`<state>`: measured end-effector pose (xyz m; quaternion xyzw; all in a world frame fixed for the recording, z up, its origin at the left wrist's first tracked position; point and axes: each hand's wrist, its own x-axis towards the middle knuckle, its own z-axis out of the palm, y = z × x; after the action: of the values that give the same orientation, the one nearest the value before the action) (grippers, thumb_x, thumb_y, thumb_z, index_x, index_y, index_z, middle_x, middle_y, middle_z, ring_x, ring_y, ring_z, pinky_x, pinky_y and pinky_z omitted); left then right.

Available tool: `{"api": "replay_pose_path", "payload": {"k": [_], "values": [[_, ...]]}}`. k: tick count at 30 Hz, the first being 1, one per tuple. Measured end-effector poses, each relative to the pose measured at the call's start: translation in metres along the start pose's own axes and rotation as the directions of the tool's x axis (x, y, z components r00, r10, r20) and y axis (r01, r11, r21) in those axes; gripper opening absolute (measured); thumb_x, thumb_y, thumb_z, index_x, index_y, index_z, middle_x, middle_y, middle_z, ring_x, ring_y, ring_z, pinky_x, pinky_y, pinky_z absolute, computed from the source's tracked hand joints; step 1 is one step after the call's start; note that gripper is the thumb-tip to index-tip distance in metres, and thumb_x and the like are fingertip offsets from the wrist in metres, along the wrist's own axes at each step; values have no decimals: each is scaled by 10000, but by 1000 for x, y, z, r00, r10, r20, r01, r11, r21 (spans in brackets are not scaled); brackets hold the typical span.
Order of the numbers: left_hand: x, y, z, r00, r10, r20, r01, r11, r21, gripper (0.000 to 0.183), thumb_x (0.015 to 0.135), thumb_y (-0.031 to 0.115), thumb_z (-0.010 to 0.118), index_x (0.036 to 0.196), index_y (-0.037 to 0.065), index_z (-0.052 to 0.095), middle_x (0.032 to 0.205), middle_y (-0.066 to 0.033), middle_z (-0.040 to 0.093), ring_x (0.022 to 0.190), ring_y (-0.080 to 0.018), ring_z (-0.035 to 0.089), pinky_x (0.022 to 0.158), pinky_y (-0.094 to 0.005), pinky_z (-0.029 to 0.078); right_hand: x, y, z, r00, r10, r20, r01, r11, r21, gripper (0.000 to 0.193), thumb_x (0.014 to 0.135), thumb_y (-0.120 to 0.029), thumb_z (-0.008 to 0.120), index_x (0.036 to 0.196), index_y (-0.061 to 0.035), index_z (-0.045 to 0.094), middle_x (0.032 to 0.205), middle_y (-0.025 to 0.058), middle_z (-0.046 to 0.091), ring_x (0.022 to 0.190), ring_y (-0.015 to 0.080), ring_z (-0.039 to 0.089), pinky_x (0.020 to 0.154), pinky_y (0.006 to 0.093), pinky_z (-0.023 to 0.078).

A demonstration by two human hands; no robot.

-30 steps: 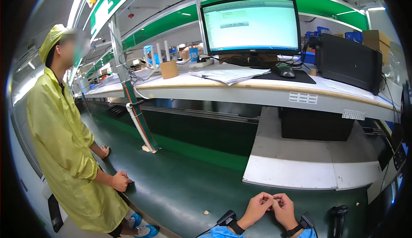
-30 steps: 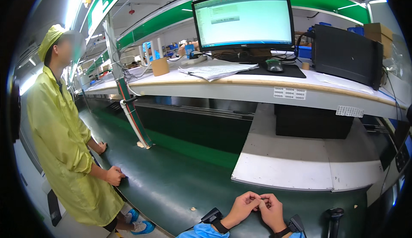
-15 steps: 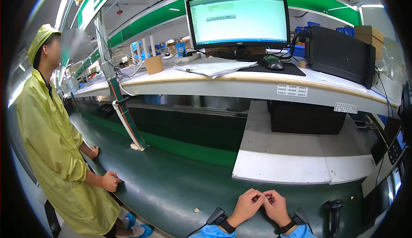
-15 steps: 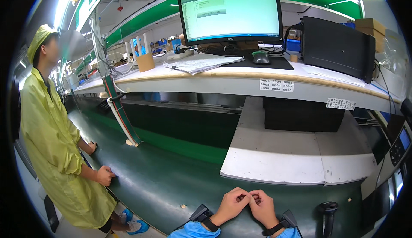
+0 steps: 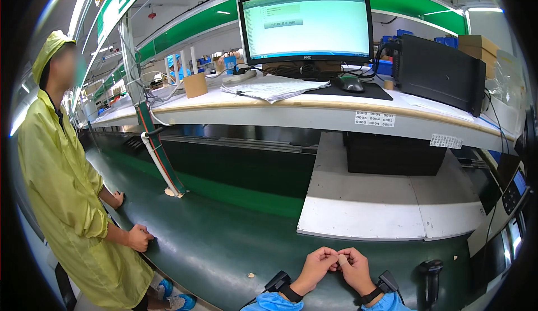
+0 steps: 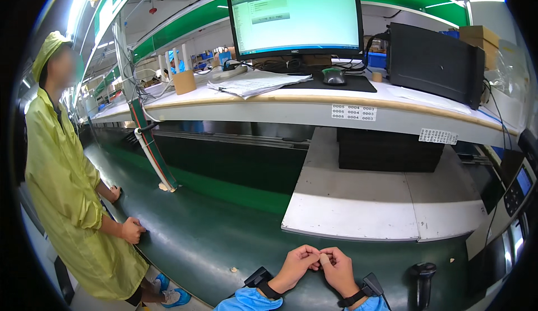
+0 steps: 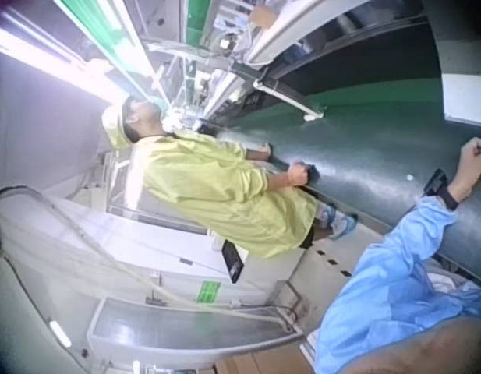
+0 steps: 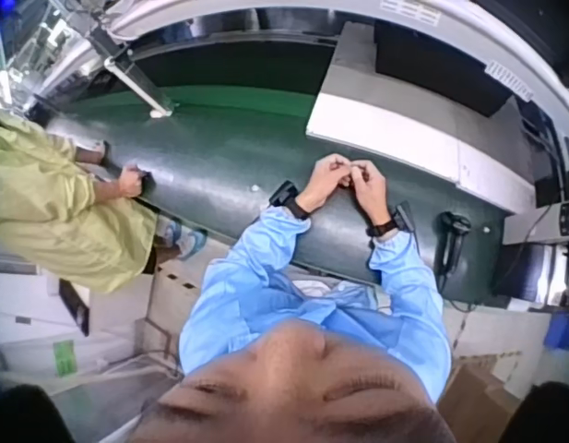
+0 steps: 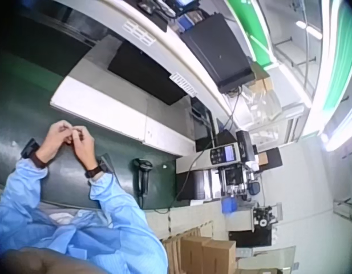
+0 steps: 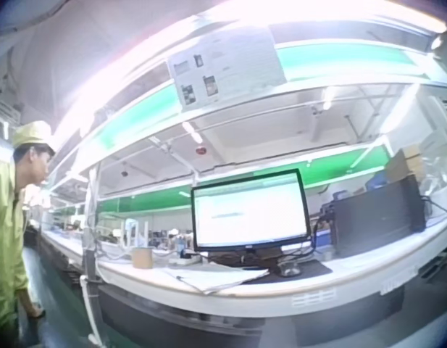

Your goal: Scanning barcodes on smartphones and organizing them into protective trays on a manufacturing line.

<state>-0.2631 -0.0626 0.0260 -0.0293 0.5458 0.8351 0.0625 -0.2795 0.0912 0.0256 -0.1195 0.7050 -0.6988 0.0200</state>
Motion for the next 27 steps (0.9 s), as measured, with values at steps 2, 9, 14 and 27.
{"api": "replay_pose_path", "payload": {"k": [2, 9, 14, 27], "values": [[0, 2, 1, 1000, -15, 8, 15, 1000, 10, 108, 963, 92, 629, 1034, 12, 618, 919, -62, 668, 805, -112, 641, 730, -237, 520, 1, 0, 0, 1000, 27, -4, -27, 1000, 4, 165, 962, -120, 642, 1030, 29, 664, 868, 63, 710, 770, 82, 642, 673, 244, 535], [-1, 4, 1, 999, -33, 18, 32, 999, 34, 102, 964, 95, 624, 1022, 13, 610, 905, -55, 659, 782, -108, 621, 727, -236, 511, 0, -4, 0, 1000, 10, 3, -10, 1000, -6, 173, 968, -133, 638, 1023, 29, 667, 871, 67, 712, 773, 86, 647, 682, 246, 541], [0, 4, -1, 999, -33, 38, 33, 999, 23, 100, 966, 98, 625, 1020, 14, 612, 917, -51, 658, 796, -106, 623, 729, -233, 509, -1, -6, -1, 1000, 1, 6, -1, 1000, 9, 163, 970, -128, 636, 1014, 26, 666, 862, 61, 706, 771, 87, 645, 683, 249, 543], [0, 3, 0, 998, -12, 60, 11, 1000, 29, 115, 975, 136, 639, 1018, 29, 639, 917, -36, 664, 793, -89, 622, 725, -222, 509, 0, -2, -2, 999, 35, 22, -36, 998, 51, 157, 970, -126, 641, 1018, 22, 662, 847, 51, 698, 754, 82, 635, 663, 245, 532]]}}
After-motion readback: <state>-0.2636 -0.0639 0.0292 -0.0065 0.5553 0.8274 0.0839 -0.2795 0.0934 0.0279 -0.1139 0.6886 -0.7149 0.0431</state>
